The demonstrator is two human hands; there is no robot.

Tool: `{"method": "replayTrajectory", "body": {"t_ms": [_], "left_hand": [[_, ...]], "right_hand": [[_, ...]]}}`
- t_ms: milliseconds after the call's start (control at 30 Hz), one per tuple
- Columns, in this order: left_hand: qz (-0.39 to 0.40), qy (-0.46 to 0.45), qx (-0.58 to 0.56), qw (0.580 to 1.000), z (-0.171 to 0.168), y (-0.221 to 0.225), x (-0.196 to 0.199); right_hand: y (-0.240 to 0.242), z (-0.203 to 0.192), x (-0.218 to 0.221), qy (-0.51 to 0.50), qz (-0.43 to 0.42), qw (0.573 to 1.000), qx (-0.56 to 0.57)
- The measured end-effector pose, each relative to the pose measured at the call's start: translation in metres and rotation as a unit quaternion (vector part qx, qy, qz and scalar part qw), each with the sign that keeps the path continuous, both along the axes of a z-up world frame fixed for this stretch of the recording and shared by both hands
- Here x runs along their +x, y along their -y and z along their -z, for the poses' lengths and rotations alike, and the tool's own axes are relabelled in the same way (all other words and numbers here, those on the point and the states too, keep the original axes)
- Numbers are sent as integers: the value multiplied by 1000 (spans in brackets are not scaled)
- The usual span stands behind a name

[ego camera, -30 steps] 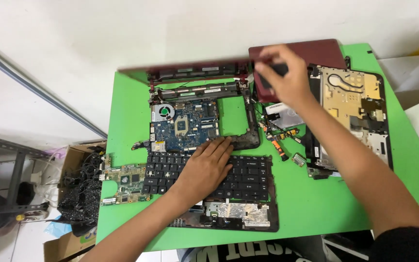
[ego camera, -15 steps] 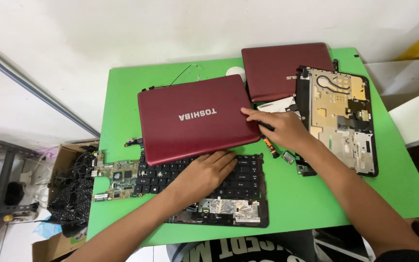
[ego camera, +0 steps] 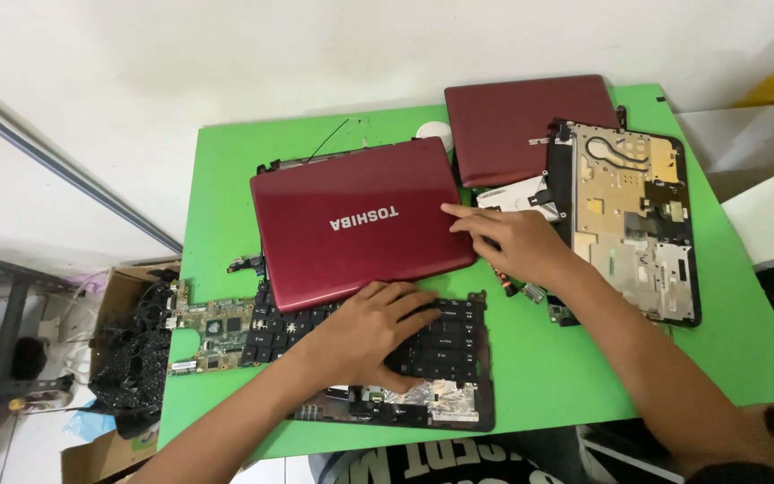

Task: Fitting a keyboard into a laptop chassis and organizing internal components during a repair process.

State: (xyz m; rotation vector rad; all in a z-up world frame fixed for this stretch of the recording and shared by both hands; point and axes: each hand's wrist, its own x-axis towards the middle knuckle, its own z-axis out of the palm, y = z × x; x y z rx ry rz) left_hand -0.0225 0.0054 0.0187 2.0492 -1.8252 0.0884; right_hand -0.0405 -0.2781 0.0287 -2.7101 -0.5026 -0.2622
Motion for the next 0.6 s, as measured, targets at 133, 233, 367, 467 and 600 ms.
{"method": "replayTrajectory", "body": {"t_ms": [133,233,367,467,600], "left_hand": [[4,-48,-5,999,-5,0,1],[7,-135,6,991,-15,2,-5],[-13,-104,-92,990,-11,5,-9],[-46,-66,-115,990,-5,6,-5],[-67,-9,-112,991,-13,7,-6]], "right_hand": [[10,24,5,67,18,998,1],[9,25,5,129,-43,990,41],[-1,23,-1,98,-26,988,114],[-3,25,-2,39,-6,986,160],[3,37,1,7,-46,977,210]]}}
